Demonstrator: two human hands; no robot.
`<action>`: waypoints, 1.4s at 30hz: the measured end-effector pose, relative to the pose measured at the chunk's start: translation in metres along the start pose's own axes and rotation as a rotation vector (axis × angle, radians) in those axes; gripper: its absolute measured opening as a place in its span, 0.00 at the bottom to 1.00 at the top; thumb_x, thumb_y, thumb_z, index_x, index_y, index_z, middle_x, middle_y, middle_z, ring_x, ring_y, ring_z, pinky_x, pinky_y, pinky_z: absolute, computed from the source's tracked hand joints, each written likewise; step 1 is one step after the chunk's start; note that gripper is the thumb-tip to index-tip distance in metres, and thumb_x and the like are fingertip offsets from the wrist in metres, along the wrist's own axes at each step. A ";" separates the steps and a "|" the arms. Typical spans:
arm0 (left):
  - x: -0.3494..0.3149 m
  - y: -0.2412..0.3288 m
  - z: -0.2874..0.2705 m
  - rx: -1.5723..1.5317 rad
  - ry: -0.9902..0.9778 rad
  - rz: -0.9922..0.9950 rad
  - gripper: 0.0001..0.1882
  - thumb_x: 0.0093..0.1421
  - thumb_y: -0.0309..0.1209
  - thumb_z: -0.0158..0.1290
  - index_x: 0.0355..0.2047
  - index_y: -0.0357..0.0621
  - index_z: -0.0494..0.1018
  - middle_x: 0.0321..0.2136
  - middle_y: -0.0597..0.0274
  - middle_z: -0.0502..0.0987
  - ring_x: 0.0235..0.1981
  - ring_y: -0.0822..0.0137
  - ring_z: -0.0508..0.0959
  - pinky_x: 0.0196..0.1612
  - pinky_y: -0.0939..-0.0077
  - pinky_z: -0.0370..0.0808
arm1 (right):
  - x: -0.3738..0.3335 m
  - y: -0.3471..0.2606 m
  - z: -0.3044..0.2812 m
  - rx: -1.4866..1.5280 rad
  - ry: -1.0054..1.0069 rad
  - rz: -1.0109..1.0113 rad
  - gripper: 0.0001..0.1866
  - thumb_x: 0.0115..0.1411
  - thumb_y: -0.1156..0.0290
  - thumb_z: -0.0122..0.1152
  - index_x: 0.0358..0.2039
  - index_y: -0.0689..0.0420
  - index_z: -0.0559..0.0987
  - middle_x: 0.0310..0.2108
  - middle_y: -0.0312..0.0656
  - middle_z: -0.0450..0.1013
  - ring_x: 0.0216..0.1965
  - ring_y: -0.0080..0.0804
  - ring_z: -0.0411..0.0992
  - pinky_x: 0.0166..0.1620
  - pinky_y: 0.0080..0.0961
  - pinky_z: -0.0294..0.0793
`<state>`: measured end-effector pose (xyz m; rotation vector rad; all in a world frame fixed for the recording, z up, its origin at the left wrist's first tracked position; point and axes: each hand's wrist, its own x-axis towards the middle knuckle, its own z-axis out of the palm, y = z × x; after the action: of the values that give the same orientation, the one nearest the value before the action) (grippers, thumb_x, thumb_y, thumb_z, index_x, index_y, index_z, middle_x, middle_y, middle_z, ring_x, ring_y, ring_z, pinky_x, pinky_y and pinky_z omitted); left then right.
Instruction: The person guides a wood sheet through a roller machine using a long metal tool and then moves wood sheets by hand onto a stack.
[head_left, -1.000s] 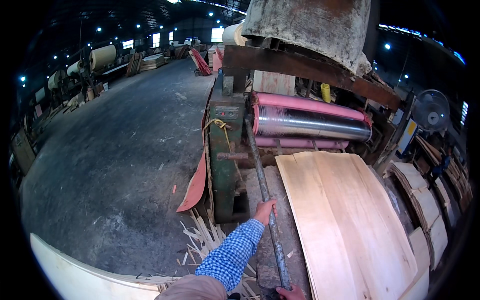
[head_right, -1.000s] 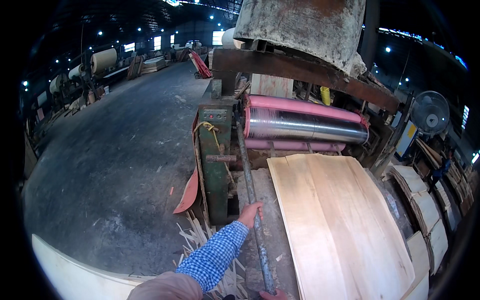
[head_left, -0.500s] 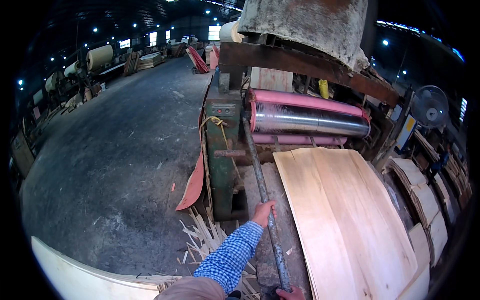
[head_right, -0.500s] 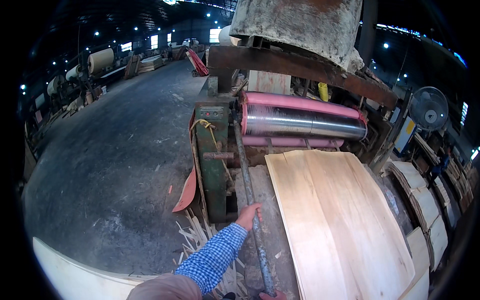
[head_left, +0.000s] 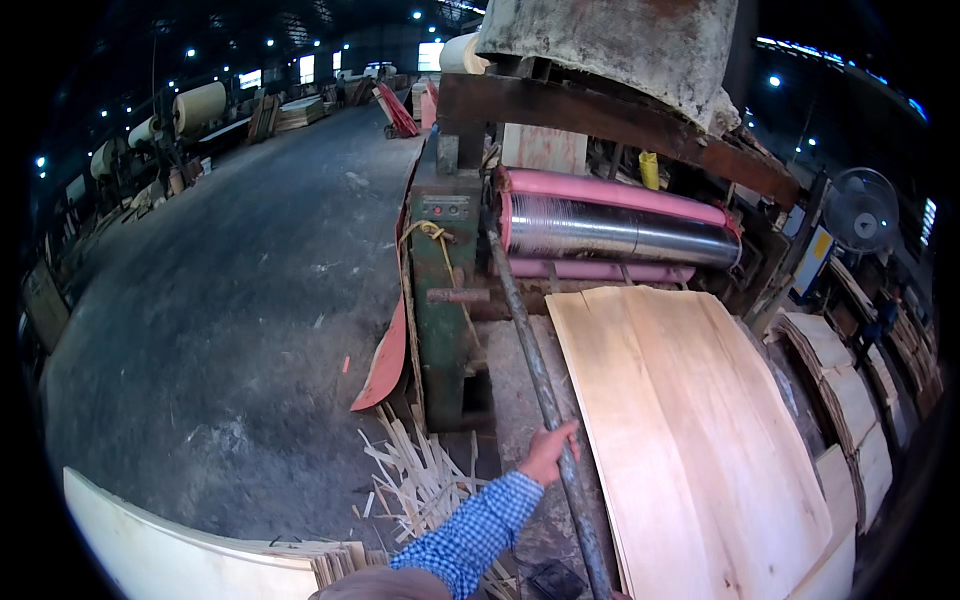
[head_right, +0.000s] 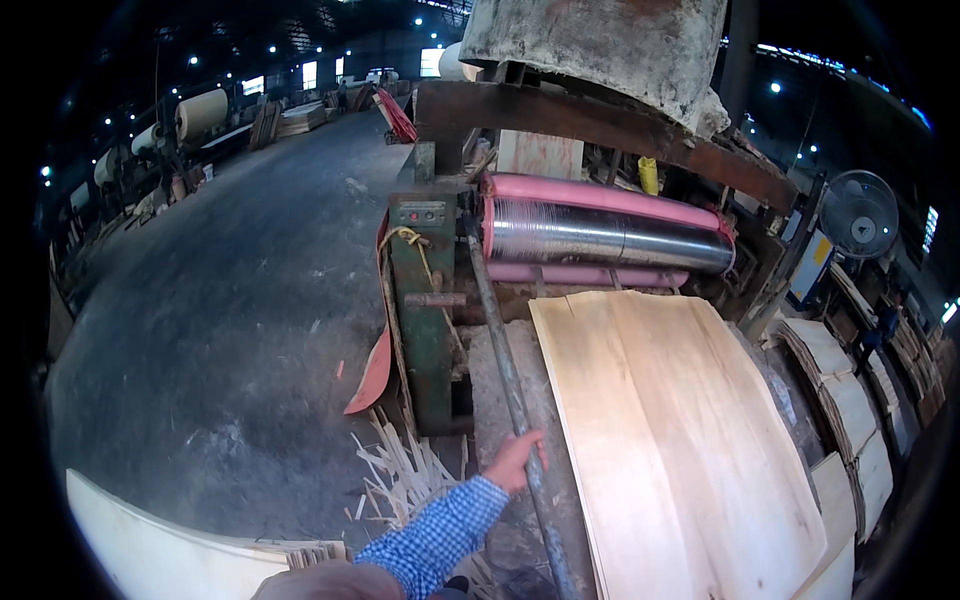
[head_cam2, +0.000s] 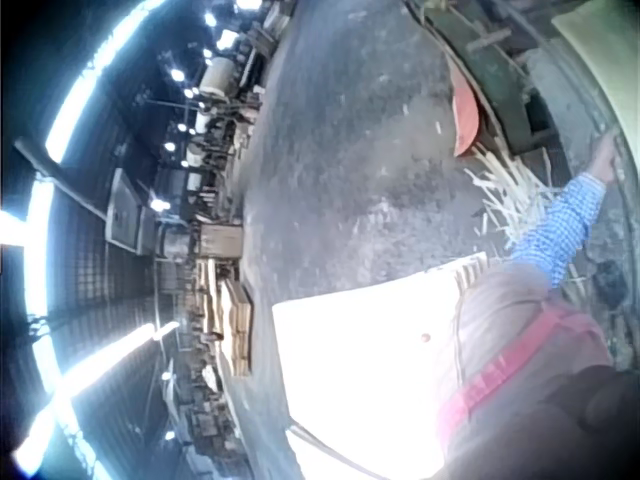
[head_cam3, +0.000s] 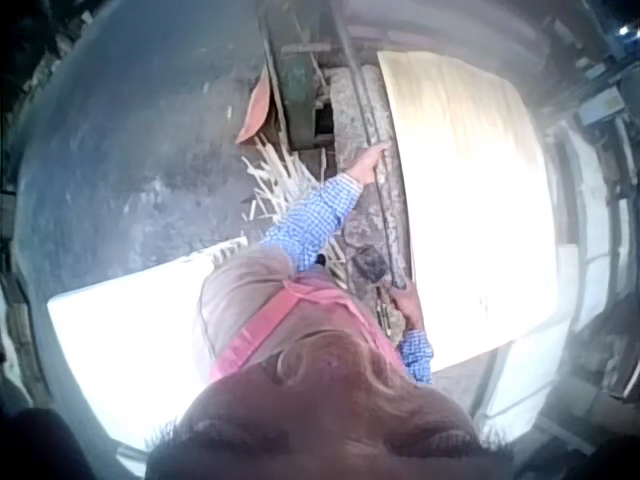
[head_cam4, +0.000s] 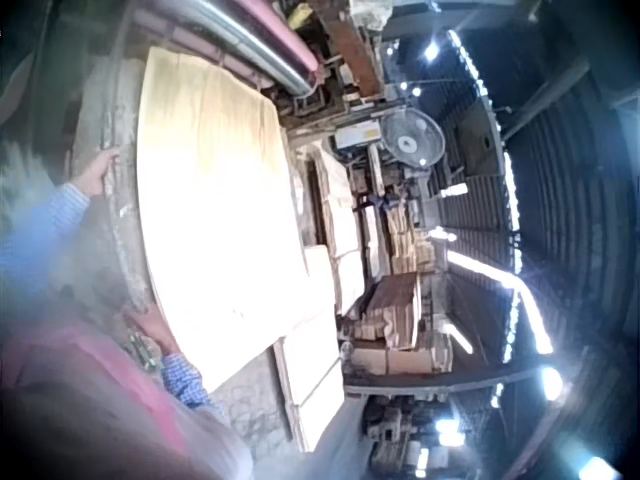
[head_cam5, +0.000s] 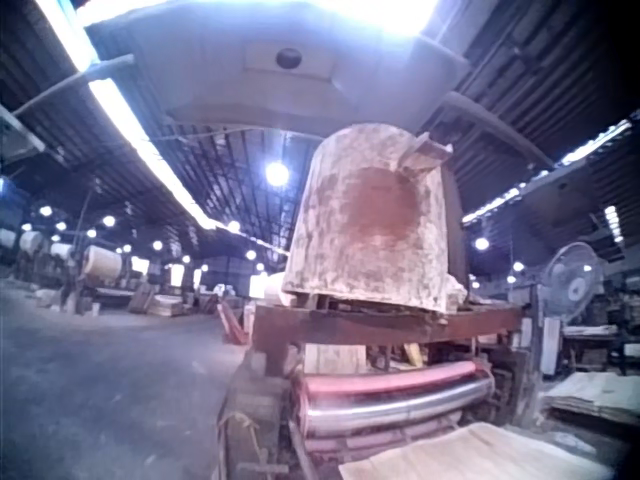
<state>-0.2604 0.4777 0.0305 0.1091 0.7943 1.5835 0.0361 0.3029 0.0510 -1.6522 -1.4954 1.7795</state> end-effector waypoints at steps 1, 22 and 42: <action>-0.014 -0.010 0.005 -0.053 -0.017 -0.021 0.10 0.54 0.31 0.56 0.25 0.42 0.67 0.17 0.63 0.69 0.16 0.68 0.72 0.17 0.70 0.71 | -0.007 0.014 -0.012 -0.016 0.026 -0.015 0.09 0.49 0.68 0.62 0.29 0.59 0.76 0.16 0.34 0.68 0.14 0.18 0.63 0.16 0.17 0.60; -0.005 -0.076 -0.060 -0.056 0.166 -0.290 0.11 0.55 0.32 0.54 0.20 0.43 0.67 0.14 0.60 0.67 0.15 0.62 0.71 0.19 0.65 0.71 | -0.100 0.081 -0.057 -0.225 0.045 0.267 0.10 0.47 0.65 0.61 0.22 0.58 0.75 0.13 0.31 0.65 0.13 0.18 0.61 0.16 0.20 0.58; 0.069 0.052 -0.074 0.265 0.326 -0.160 0.08 0.56 0.30 0.51 0.21 0.45 0.66 0.14 0.64 0.66 0.13 0.69 0.67 0.16 0.72 0.67 | 0.031 -0.040 0.067 0.919 -0.475 0.552 0.14 0.60 0.58 0.51 0.38 0.55 0.71 0.22 0.32 0.65 0.13 0.18 0.57 0.14 0.14 0.55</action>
<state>-0.3556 0.5114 -0.0230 -0.0230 1.2359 1.3555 -0.0470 0.3119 0.0529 -1.2232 -0.1403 2.6892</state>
